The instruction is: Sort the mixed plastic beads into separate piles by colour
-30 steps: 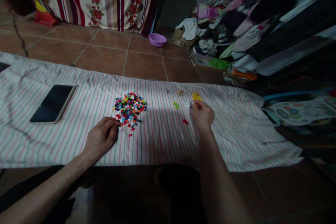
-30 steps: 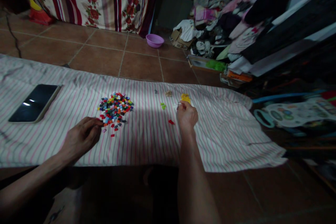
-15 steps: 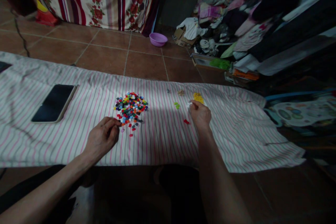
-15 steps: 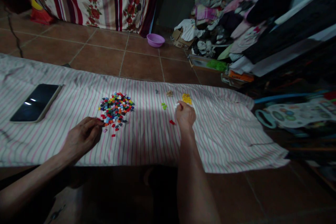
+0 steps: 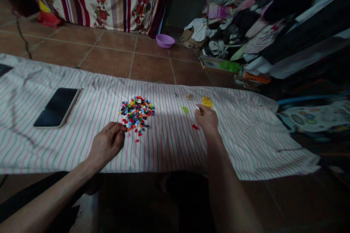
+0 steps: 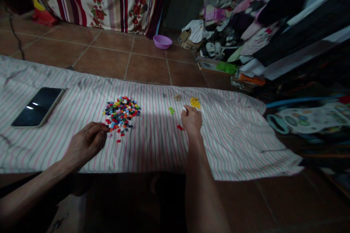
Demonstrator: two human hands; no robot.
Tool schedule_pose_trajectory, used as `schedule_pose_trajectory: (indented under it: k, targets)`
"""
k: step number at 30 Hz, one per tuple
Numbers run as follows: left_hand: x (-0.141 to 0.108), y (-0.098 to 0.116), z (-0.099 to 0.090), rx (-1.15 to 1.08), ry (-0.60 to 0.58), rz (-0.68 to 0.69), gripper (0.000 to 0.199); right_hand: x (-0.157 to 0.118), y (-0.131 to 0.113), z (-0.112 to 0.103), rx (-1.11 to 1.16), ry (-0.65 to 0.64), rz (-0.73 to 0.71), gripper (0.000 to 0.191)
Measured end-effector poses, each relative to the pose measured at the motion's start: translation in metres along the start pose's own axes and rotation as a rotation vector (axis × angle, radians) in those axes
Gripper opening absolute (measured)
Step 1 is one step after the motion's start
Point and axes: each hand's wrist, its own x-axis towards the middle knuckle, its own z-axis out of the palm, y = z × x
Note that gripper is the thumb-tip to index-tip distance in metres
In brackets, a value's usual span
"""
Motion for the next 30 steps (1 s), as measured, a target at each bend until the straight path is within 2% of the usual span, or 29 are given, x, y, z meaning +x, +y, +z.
schedule_pose_trajectory:
  k: [7,13,20,30]
  targets:
    - [0.0005,-0.0023,0.0012,0.010,0.009,0.003,0.028,0.0012,-0.0044,-0.0015,0.025,-0.044,-0.040,0.034]
    - [0.0002,-0.0018,0.0002,-0.002,-0.012,0.008,0.029,0.0012,-0.0066,-0.0039,-0.031,-0.055,0.037,0.028]
    - [0.0001,-0.0036,0.0019,0.006,0.001,0.017,0.029,0.0015,-0.0034,-0.0019,-0.027,-0.034,0.052,0.027]
    - [-0.0003,-0.0035,0.0012,0.010,-0.010,0.003,0.030,0.0013,-0.0025,-0.0028,-0.005,-0.056,-0.021,0.032]
